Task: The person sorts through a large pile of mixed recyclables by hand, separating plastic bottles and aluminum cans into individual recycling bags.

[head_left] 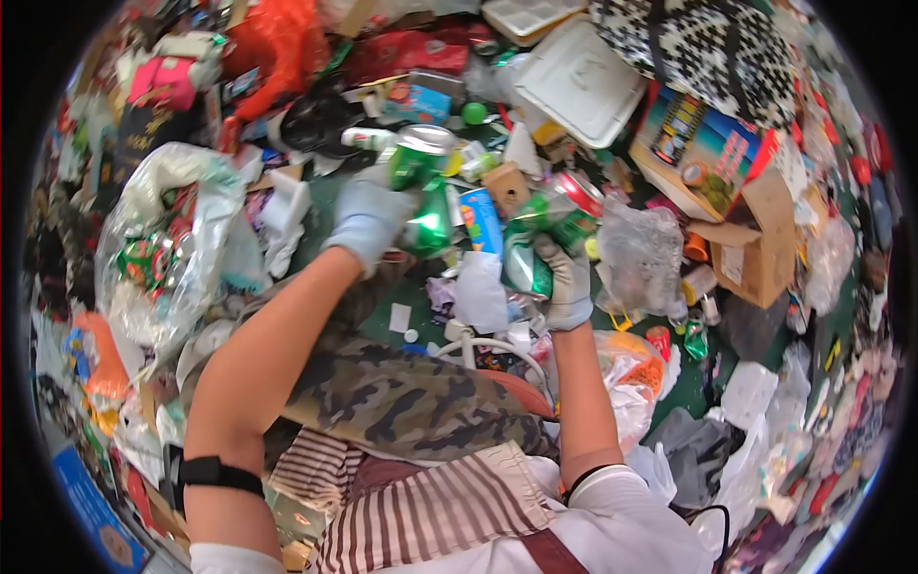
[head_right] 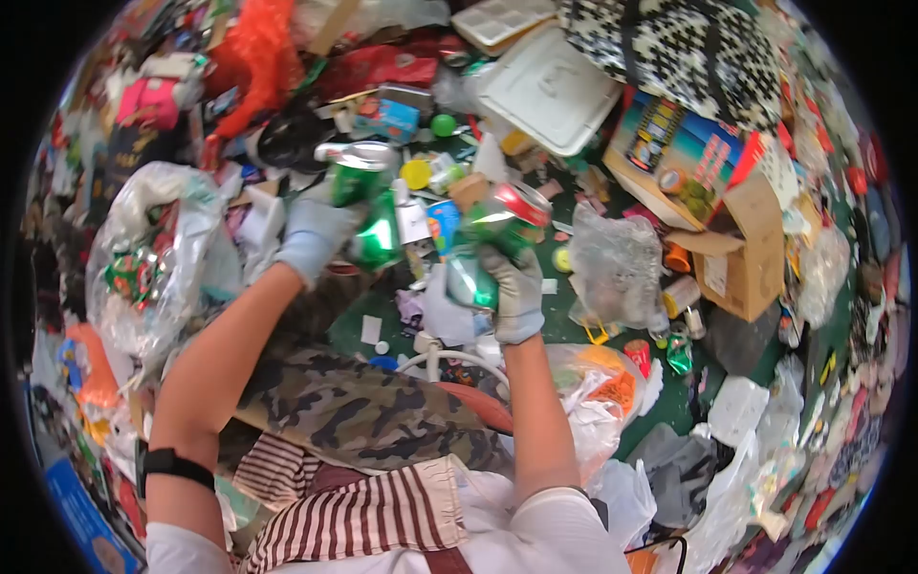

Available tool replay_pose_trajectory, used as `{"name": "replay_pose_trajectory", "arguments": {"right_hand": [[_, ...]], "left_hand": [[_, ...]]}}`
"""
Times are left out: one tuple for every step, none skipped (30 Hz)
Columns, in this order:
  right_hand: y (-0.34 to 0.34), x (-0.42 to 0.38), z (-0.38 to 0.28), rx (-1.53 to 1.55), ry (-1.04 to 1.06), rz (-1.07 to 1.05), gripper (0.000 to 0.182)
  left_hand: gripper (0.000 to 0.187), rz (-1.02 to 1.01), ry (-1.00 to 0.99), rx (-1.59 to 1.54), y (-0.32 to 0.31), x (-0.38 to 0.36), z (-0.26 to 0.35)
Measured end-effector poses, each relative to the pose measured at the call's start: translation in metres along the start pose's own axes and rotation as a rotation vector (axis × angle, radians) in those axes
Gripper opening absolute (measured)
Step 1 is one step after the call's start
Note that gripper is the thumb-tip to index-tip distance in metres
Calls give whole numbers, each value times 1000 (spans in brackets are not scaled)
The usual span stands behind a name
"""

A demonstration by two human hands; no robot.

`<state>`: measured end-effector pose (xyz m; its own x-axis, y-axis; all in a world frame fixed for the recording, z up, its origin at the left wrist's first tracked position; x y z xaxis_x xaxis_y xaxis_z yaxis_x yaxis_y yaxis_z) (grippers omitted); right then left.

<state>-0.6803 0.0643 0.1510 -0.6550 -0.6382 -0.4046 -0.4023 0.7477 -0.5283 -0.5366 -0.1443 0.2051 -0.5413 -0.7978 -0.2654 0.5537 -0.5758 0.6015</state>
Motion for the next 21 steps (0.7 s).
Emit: {"name": "replay_pose_trajectory", "arguments": {"right_hand": [[-26, 3, 2, -26, -48, -182, 34], [-49, 11, 6, -164, -30, -320, 34], [-71, 12, 3, -247, 26, -380, 35], [-85, 14, 1, -279, 63, -435, 36], [-98, 16, -1, -314, 98, -491, 36], [-102, 20, 0, -284, -40, -552, 38], [-106, 25, -2, -294, -48, -564, 38], [-113, 30, -7, -339, 17, -637, 38], [-123, 26, -15, -383, 75, -702, 39], [-127, 23, -18, -252, -157, -573, 34], [-133, 27, -22, -277, -109, -632, 37], [-131, 32, -17, -394, -64, -682, 36], [-129, 35, -8, -516, -20, -744, 35], [-129, 40, 9, -514, 17, -678, 39], [-128, 44, 26, -514, 54, -612, 42], [-128, 48, 42, -514, 90, -546, 46], [-142, 32, 28, -610, 189, -527, 46], [-156, 15, 12, -706, 288, -499, 46], [-171, -5, -5, -648, 376, -427, 47], [-162, 4, 1, -768, 410, -489, 48], [-152, 13, 7, -884, 452, -551, 49]], "left_hand": [[29, -45, 25, -2, -4, -5, 11], [31, -77, 53, 0, -11, 0, 3], [34, -41, -8, -118, -10, -8, 17], [34, -43, -55, -200, -10, -1, 9], [35, -45, -103, -283, -5, 3, 11], [35, -21, -102, -291, 2, 4, 8], [37, -65, -136, -373, 4, 2, 4], [39, -118, -164, -456, 8, -4, 8], [46, -300, 47, -728, 19, -9, 1], [48, -419, 25, -900, 28, -19, 3], [49, -541, -5, -1069, 37, -26, 12], [47, -576, -39, -1021, 44, -37, 25], [49, -492, -136, -911, 41, -34, 37], [52, -380, -69, -884, 32, -36, 37], [55, -257, -5, -852, 28, -39, 36], [60, -206, 41, -917, 35, -38, 40], [57, -162, -47, -1006, 34, -35, 37], [55, -108, -70, -1027, 32, -25, 24], [51, -64, -62, -997, 33, -25, 22], [48, -83, 91, -1002, 42, -33, 29], [47, -20, -50, -1120, 38, -31, 26]]}}
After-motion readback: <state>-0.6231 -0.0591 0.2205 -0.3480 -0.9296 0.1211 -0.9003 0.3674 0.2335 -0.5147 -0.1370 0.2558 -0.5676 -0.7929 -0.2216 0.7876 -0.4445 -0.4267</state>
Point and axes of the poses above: each hand's wrist, its own x-axis towards the middle knuckle, its own y-axis out of the back of the hand, z = x × y, the point moved 3 cm from there along x, towards the middle knuckle
